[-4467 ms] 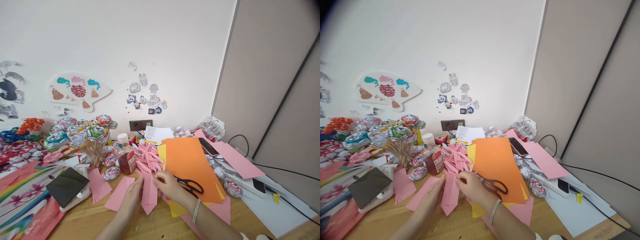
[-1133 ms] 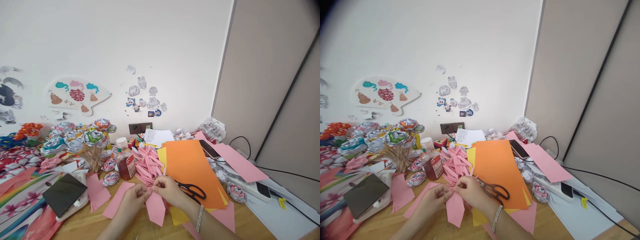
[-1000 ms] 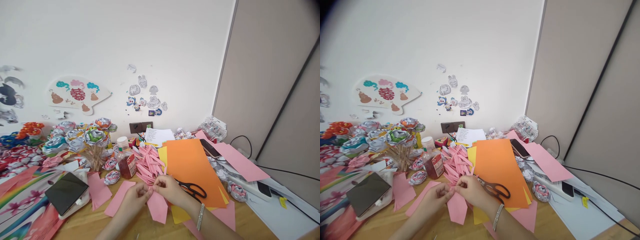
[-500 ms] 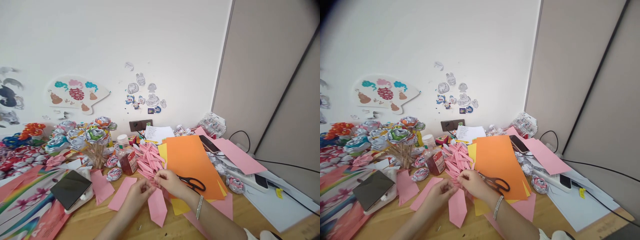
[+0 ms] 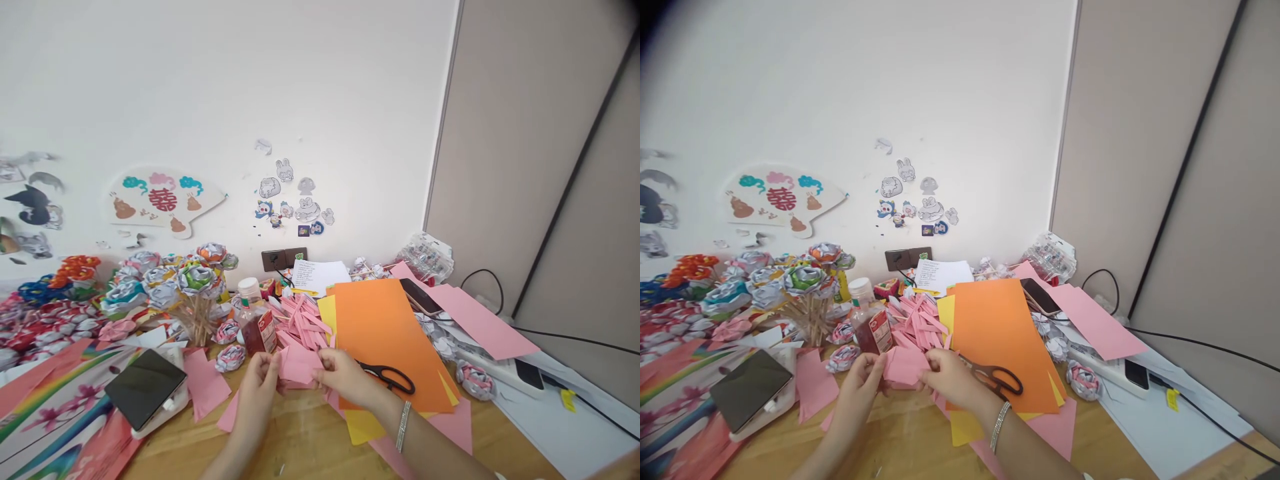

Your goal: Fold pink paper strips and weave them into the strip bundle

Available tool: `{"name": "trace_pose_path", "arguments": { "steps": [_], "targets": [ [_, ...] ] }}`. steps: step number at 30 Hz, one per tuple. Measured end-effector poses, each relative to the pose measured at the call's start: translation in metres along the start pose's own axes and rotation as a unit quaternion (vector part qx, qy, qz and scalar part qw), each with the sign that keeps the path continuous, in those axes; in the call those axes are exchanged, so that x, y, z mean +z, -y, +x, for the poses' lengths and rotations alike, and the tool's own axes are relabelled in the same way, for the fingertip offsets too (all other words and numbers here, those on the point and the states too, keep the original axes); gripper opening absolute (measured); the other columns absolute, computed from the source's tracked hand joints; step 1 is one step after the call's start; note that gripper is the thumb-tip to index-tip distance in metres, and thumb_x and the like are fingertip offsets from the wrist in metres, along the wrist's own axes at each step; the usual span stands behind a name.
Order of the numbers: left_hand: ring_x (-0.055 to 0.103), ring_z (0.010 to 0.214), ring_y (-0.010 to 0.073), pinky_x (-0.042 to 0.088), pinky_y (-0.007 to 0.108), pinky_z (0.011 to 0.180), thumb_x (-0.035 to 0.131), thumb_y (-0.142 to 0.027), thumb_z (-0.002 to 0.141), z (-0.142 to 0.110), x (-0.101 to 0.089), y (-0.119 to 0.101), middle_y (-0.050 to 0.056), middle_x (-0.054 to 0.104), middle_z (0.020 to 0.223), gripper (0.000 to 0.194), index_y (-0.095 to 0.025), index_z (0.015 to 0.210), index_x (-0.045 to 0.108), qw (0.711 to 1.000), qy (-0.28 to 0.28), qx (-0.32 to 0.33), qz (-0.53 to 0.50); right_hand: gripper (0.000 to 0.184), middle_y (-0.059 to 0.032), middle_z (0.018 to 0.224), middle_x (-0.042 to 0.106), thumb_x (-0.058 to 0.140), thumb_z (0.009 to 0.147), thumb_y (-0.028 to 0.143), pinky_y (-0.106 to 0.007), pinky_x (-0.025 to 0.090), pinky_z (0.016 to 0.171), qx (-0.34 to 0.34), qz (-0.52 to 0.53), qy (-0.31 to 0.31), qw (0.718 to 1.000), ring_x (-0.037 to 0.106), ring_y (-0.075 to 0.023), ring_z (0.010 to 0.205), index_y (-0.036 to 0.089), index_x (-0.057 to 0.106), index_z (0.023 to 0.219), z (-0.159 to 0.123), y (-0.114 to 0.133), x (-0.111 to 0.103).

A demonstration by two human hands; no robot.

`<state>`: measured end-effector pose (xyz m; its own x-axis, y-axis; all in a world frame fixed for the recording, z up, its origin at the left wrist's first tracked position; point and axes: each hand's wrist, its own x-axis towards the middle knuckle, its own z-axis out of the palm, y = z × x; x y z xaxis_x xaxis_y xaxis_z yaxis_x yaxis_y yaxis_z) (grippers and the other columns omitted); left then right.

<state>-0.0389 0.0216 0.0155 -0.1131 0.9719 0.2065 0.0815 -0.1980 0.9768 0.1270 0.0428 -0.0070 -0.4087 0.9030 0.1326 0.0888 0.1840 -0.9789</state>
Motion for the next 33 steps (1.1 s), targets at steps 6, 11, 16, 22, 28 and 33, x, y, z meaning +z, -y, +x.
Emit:
{"name": "trace_pose_path", "arguments": {
  "steps": [6,11,16,22,28,33],
  "targets": [
    [0.05,0.044,0.0119,0.039,0.021,0.046,0.056,-0.041,0.069,0.003,-0.001,-0.002,-0.006,0.051,0.044,0.025,-0.02,0.06,0.047,0.997,0.074,-0.003,0.025,0.027,0.0006,0.062,0.052,0.054,0.072,0.04,-0.022,0.041,0.054,-0.02,0.051,-0.001,0.998,0.053,-0.0105,0.057,0.013,0.05,0.073,0.001,0.007,-0.012],
    [0.051,0.045,0.0121,0.042,0.023,0.047,0.057,-0.038,0.069,0.005,-0.001,-0.001,-0.005,0.053,0.047,0.021,-0.017,0.069,0.053,0.991,0.126,-0.031,0.018,0.029,0.001,0.065,0.051,0.045,0.079,0.043,-0.02,0.039,0.052,-0.047,0.02,0.028,0.998,0.05,-0.0085,0.055,0.014,0.05,0.078,-0.003,0.009,-0.015],
    [0.053,0.045,0.0116,0.045,0.024,0.048,0.061,-0.039,0.064,0.008,-0.004,-0.001,-0.005,0.056,0.05,0.026,-0.016,0.074,0.057,0.989,0.124,-0.073,-0.033,0.031,0.0023,0.058,0.049,0.041,0.081,0.043,-0.019,0.038,0.048,-0.062,0.031,0.021,0.997,0.049,-0.0075,0.048,0.014,0.051,0.074,-0.002,0.012,-0.014],
    [0.054,0.044,0.01,0.044,0.023,0.048,0.068,-0.028,0.06,0.011,-0.009,-0.003,-0.002,0.063,0.058,0.032,-0.015,0.088,0.06,0.973,0.128,-0.125,-0.146,0.037,0.0002,0.056,0.057,0.046,0.079,0.036,-0.021,0.04,0.046,-0.03,0.166,0.045,0.985,0.053,-0.0094,0.045,0.014,0.047,0.109,-0.005,0.016,-0.01],
    [0.053,0.042,0.0087,0.042,0.02,0.045,0.067,-0.023,0.062,0.008,-0.008,-0.005,-0.003,0.061,0.052,0.016,-0.015,0.074,0.063,0.955,0.147,-0.134,-0.221,0.036,-0.0005,0.055,0.058,0.049,0.077,0.035,-0.022,0.042,0.047,-0.037,0.186,0.014,0.982,0.054,-0.0098,0.046,0.012,0.052,0.105,-0.003,0.007,-0.006],
    [0.053,0.042,0.01,0.043,0.021,0.043,0.063,-0.033,0.067,0.003,-0.006,-0.014,-0.003,0.058,0.048,0.019,-0.015,0.063,0.058,0.95,0.177,-0.145,-0.214,0.03,0.0002,0.058,0.057,0.048,0.078,0.034,-0.022,0.043,0.049,-0.044,0.146,0.005,0.988,0.054,-0.0098,0.048,0.014,0.056,0.099,-0.006,0.011,-0.008]
  ]
}}
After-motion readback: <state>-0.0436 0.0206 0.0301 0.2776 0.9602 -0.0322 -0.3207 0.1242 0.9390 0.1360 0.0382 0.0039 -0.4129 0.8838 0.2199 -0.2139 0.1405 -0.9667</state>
